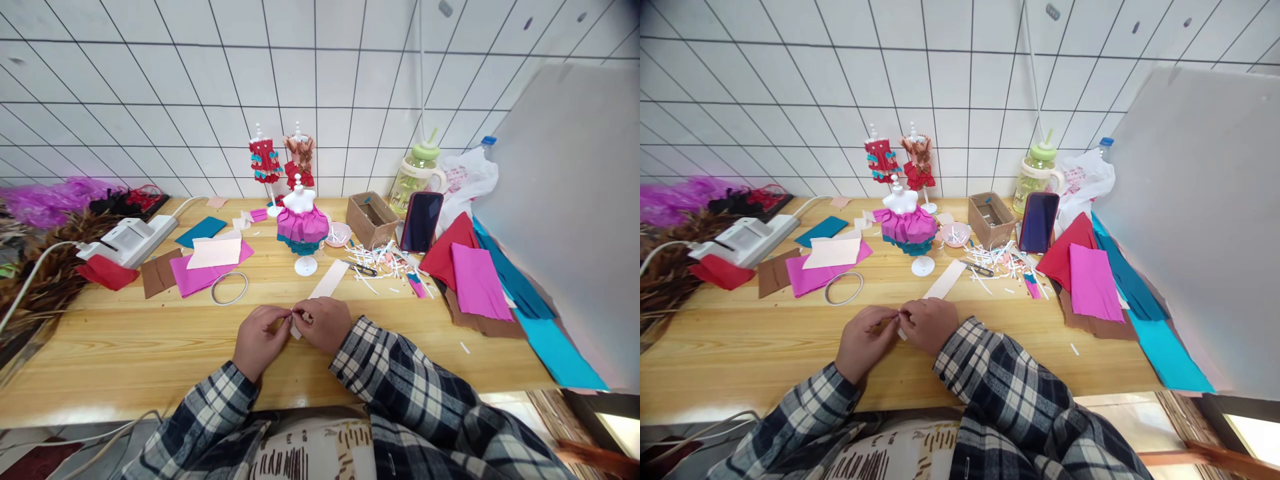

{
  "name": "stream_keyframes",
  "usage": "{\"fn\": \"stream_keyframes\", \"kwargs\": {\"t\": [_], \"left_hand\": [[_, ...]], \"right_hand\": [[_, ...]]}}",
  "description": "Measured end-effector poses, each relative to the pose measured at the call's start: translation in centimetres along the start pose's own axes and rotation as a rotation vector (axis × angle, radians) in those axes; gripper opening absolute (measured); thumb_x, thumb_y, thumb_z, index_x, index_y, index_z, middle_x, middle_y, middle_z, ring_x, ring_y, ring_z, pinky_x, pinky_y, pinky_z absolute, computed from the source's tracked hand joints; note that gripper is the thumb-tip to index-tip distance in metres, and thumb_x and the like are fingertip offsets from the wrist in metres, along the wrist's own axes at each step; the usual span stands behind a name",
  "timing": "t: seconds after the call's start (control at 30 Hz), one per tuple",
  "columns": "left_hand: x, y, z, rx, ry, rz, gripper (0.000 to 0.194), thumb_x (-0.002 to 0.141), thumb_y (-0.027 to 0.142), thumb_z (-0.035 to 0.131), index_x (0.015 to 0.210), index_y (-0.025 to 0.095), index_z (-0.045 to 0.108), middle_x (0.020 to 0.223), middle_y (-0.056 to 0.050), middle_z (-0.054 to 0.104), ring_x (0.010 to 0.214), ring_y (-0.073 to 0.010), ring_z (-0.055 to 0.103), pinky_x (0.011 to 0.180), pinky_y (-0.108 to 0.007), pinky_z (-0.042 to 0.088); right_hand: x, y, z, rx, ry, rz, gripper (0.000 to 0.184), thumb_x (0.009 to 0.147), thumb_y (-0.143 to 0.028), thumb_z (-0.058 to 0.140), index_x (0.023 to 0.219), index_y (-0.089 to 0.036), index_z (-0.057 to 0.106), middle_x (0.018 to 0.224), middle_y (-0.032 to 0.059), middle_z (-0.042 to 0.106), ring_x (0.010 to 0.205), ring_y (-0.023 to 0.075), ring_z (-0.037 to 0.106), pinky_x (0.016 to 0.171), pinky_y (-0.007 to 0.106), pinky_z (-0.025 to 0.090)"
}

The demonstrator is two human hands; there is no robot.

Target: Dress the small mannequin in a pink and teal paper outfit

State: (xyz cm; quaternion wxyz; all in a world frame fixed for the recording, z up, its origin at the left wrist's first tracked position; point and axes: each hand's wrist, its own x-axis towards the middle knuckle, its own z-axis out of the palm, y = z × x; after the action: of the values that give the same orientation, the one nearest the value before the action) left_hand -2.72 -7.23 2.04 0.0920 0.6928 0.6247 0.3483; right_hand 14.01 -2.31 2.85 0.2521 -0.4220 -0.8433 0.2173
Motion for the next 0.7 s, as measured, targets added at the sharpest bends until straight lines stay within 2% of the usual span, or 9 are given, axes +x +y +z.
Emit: {"fn": "stream_keyframes", "kwargs": {"t": [0.23, 0.4, 0.57, 0.7], "left_hand": [[-0.2, 0.2, 0.1, -0.015, 0.0, -0.032, 0.02, 0.086, 0.033, 0.057, 0.083, 0.021, 0.073, 0.081, -0.004, 0.073, 0.076, -0.0183, 0.066, 0.074, -0.03, 0.053], [-0.1, 0.1, 0.0, -0.153, -0.027, -0.151, 0.024, 0.085, 0.038, 0.058, 0.079, 0.021, 0.073, 0.08, -0.004, 0.075, 0.074, -0.0179, 0.068, 0.071, -0.029, 0.054], [-0.1, -0.1, 0.0, -0.173, -0.026, -0.212, 0.025, 0.083, 0.04, 0.059, 0.077, 0.02, 0.073, 0.077, -0.003, 0.075, 0.07, -0.0172, 0.067, 0.068, -0.028, 0.054], [-0.1, -0.5, 0.1, -0.192, -0.013, -0.251, 0.025, 0.081, 0.041, 0.06, 0.076, 0.02, 0.073, 0.074, -0.003, 0.074, 0.066, -0.0166, 0.066, 0.061, -0.027, 0.052]], "right_hand": [[0.3, -0.1, 0.5, 0.256, 0.026, 0.149, 0.01, 0.082, -0.028, 0.061, 0.079, -0.024, 0.07, 0.071, -0.0034, 0.071, 0.062, 0.0117, 0.061, 0.058, 0.023, 0.041], [0.3, 0.1, 1.3, 0.428, 0.037, 0.169, 0.011, 0.08, -0.026, 0.061, 0.077, -0.021, 0.07, 0.067, -0.0022, 0.069, 0.058, 0.0106, 0.059, 0.055, 0.02, 0.043], [0.1, 0.1, 1.8, 0.486, 0.031, 0.182, 0.014, 0.083, -0.025, 0.06, 0.083, -0.019, 0.072, 0.072, -0.0005, 0.072, 0.061, 0.011, 0.062, 0.058, 0.02, 0.047], [0.0, 0.1, 1.6, 0.401, -0.006, 0.138, 0.018, 0.087, -0.027, 0.058, 0.091, -0.022, 0.075, 0.08, -0.0006, 0.075, 0.068, 0.0122, 0.066, 0.063, 0.022, 0.048]]}}
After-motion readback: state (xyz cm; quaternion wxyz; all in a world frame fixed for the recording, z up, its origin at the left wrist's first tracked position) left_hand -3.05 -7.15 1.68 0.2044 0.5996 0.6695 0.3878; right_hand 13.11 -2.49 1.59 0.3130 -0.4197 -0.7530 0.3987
